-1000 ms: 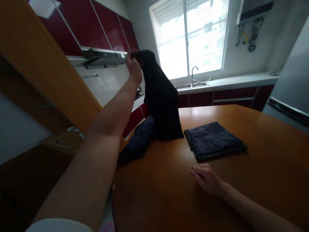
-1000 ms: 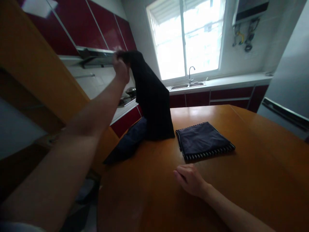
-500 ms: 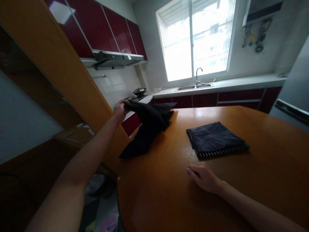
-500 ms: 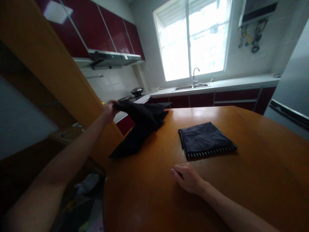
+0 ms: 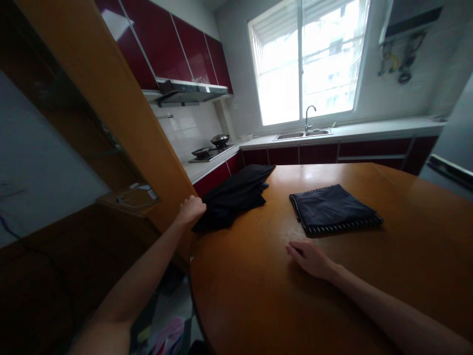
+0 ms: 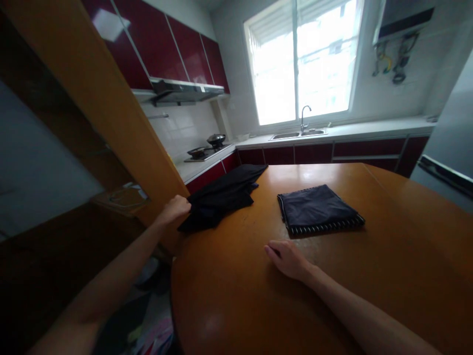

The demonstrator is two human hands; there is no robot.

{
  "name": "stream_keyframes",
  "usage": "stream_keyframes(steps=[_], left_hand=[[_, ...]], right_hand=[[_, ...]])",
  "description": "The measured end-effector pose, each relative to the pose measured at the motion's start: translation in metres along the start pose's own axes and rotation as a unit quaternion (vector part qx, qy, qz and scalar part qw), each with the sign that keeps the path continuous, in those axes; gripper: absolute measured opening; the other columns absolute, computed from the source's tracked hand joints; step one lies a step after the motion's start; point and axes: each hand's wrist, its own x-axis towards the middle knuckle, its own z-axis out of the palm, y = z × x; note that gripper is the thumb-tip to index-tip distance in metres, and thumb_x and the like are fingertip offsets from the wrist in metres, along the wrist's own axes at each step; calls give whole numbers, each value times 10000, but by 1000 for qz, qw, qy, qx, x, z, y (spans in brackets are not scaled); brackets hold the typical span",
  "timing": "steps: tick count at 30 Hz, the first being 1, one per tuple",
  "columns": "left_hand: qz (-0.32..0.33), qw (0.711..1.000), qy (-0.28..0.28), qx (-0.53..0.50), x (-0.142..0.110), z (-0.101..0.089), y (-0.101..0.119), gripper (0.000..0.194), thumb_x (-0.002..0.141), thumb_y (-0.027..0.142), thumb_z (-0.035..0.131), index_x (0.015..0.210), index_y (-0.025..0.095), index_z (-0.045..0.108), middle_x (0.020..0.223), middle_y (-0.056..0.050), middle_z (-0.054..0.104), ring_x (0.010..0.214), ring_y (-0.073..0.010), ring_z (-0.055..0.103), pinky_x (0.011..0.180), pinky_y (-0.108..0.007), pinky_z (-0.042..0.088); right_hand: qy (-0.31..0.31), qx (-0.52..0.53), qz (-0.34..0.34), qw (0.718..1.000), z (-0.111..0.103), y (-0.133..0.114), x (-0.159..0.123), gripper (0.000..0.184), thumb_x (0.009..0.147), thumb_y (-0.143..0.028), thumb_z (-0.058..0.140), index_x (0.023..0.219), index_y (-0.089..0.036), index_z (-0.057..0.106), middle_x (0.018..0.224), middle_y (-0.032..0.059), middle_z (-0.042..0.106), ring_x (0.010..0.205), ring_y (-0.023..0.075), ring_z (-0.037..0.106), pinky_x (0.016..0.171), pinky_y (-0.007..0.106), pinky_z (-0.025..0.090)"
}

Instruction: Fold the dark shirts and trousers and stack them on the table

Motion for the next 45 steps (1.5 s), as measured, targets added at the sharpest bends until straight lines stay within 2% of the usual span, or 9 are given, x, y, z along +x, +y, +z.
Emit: stream_keyframes(steps=[3, 7, 9, 13, 17, 21, 27, 33, 45], left_hand=[[40, 996, 57, 48, 2, 3, 40, 299, 841, 256, 586, 1038, 116, 762, 1369, -249, 574, 1370, -464, 422, 1111, -652, 307], [264, 963, 61, -11, -10, 40, 113, 397, 954, 306, 529, 1320, 212, 650, 1494, -141, 497, 1394, -319, 442, 1164, -501, 343], [305, 951, 23, -47, -16, 69, 142, 404, 956, 317, 553, 1345, 243, 637, 1510, -104, 500, 1408, -284, 442, 1178, -446, 341], [249, 966, -20, -68, -15, 119, 166, 407, 988, 321, 486, 1343, 193, 637, 1494, -112, 539, 1391, -248, 484, 1174, -366, 345], [148, 987, -17, -66, -3, 140, 158, 518, 974, 272, 408, 1381, -16, 549, 1470, -293, 503, 1389, -340, 485, 1153, -432, 364], [104, 992, -18, -64, -5, 148, 153, 563, 968, 299, 376, 1413, -20, 504, 1513, -328, 428, 1444, -418, 384, 1146, -594, 319], [216, 971, -24, -102, -35, 145, 182, 459, 983, 268, 384, 1354, 87, 584, 1509, -224, 491, 1451, -349, 391, 1178, -559, 302], [384, 904, -26, -184, -61, 124, 206, 345, 997, 275, 442, 1226, 188, 686, 1325, -93, 649, 1225, -196, 607, 1085, -294, 451], [481, 795, 7, -370, -122, 122, 310, 371, 901, 326, 668, 1249, 198, 651, 1285, -124, 605, 1228, -269, 558, 1096, -440, 459]], right_hand=[[-1, -1, 4, 1000, 0, 0, 1, 392, 988, -330, 421, 617, -210, 389, 560, -38, 432, 531, 106, 430, 565, 264, 253], [0, -10, 7, 1000, 0, 0, 1, 385, 981, -315, 444, 613, -208, 399, 561, -36, 447, 532, 107, 430, 565, 264, 251], [-3, -14, 8, 1000, -1, -1, 0, 378, 979, -295, 452, 613, -206, 425, 561, -35, 463, 530, 108, 436, 564, 262, 258], [38, -50, 6, 998, -10, 3, 3, 307, 965, -241, 479, 667, -208, 544, 642, -6, 576, 601, 135, 521, 608, 262, 338], [200, -150, 37, 968, -31, 23, 14, 213, 935, -176, 499, 1066, -209, 664, 1021, 84, 697, 991, 232, 610, 908, 348, 424], [223, -278, 142, 924, -48, 47, 17, 369, 902, -310, 631, 1248, -181, 626, 1262, 154, 628, 1186, 321, 524, 1031, 464, 360], [132, -343, 219, 904, -47, 48, 15, 200, 925, -381, 644, 986, -191, 668, 1076, 130, 653, 1053, 292, 548, 885, 390, 401], [90, -285, 257, 919, -60, 59, 26, 162, 980, -326, 567, 898, -213, 648, 957, 76, 694, 931, 224, 613, 753, 297, 378], [141, -208, 235, 939, -51, 70, 19, 222, 1027, -258, 383, 924, -199, 571, 849, 76, 681, 782, 203, 613, 684, 289, 374]])
